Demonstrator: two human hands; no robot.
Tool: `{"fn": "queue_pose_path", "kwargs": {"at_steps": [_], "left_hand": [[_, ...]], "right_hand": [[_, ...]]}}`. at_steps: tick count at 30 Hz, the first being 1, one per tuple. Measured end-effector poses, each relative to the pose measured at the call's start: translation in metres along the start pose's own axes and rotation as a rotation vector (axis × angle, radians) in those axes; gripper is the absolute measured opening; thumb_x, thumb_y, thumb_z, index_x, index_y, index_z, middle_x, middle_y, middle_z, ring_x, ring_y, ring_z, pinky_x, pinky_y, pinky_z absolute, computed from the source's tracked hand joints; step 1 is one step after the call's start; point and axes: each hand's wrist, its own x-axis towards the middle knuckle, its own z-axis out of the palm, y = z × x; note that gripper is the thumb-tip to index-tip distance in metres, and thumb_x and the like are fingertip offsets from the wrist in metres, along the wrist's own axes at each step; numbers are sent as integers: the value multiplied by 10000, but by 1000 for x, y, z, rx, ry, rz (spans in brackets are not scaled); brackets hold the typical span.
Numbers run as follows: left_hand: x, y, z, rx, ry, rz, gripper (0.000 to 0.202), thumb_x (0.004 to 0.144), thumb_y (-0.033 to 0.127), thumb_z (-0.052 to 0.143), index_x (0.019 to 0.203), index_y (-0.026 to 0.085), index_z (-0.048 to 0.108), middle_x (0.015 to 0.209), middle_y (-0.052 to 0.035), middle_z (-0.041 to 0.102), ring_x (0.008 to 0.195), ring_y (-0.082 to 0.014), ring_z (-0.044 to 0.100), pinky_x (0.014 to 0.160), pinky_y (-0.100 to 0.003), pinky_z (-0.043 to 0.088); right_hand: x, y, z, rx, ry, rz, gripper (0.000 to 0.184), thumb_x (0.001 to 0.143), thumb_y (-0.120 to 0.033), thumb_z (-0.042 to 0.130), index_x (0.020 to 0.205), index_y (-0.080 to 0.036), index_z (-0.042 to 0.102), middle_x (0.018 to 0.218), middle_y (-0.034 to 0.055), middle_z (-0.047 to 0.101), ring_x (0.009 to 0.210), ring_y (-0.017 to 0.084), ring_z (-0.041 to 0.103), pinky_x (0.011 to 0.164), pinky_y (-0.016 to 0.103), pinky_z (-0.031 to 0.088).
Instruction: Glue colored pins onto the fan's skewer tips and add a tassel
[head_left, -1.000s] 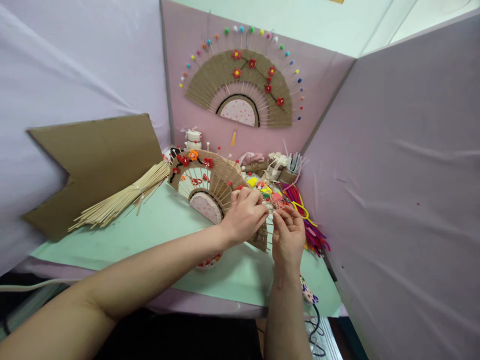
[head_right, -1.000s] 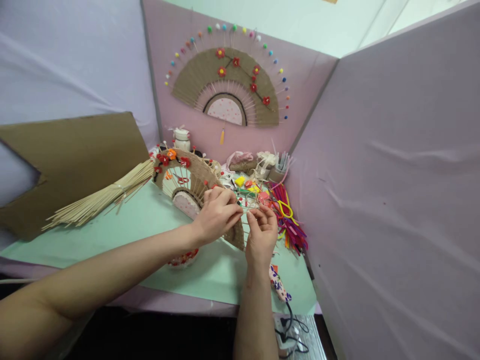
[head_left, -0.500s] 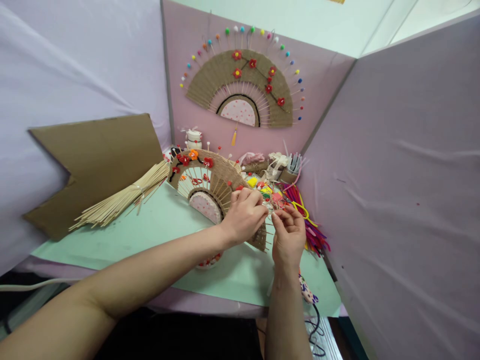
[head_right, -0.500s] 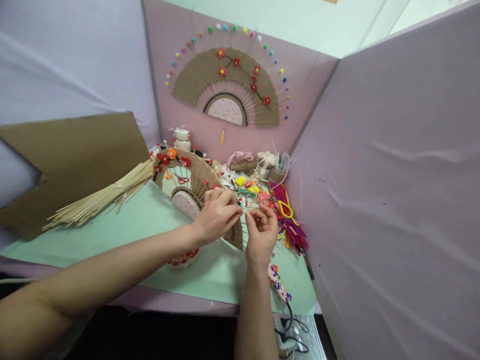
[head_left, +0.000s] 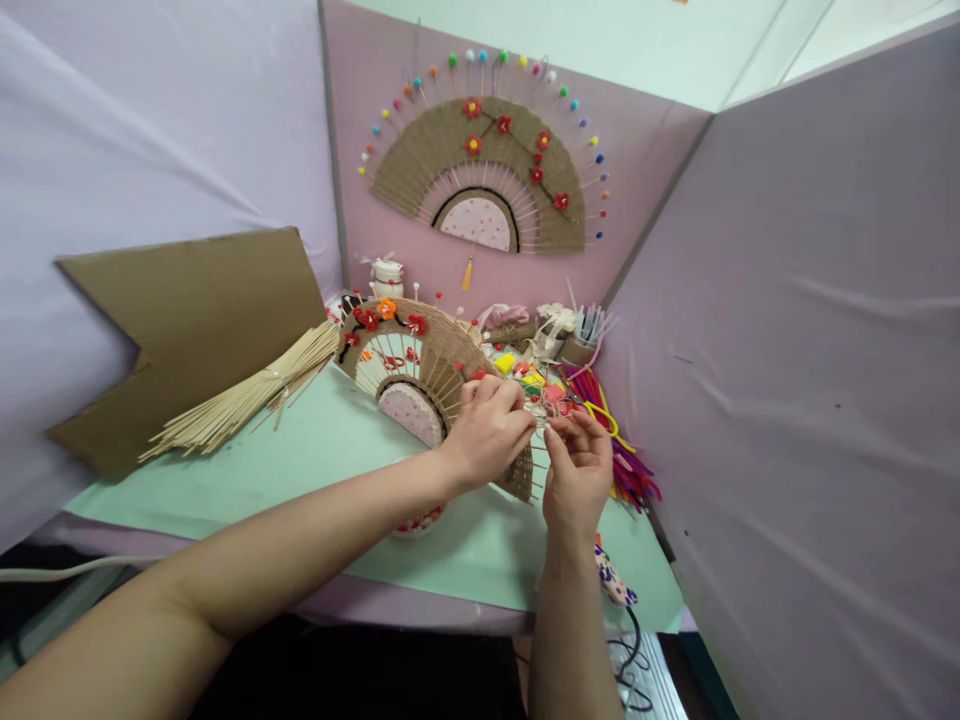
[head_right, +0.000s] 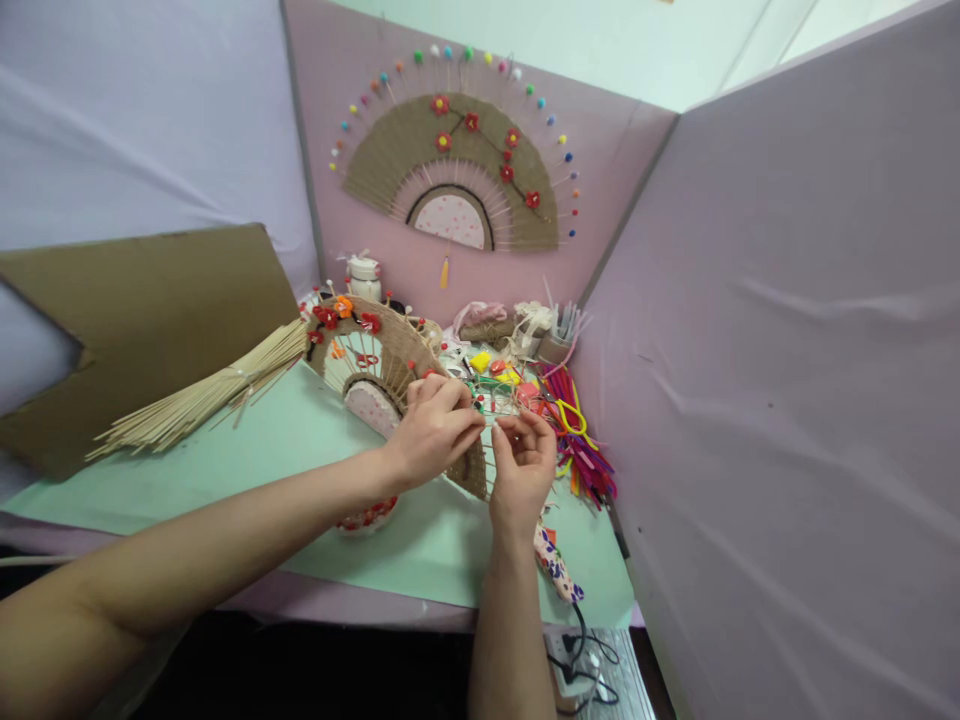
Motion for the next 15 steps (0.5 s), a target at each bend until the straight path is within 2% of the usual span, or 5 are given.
{"fn": "queue_pose_path", "kwargs": {"at_steps": [6,15], "left_hand": [[-1,0,0,-11,13,5,267,931,326,489,807,198,687,897,-61,572,955,-221,412,832,-398,271],[-1,1,-4,-18,-15,-7,275,936,323,477,822,202,696,902,-66,571,953,-222,414,835,-397,275]], "right_hand": [[0,-1,1,-39,-10,-39,397,724,-223,748,1068,-210,550,851,-6,654,800,130,627,790,301,495],[0,-4,1,-74,-37,-21,406,720,-259,758,1068,-213,555,858,-2,651,800,137,627,779,304,493]]}}
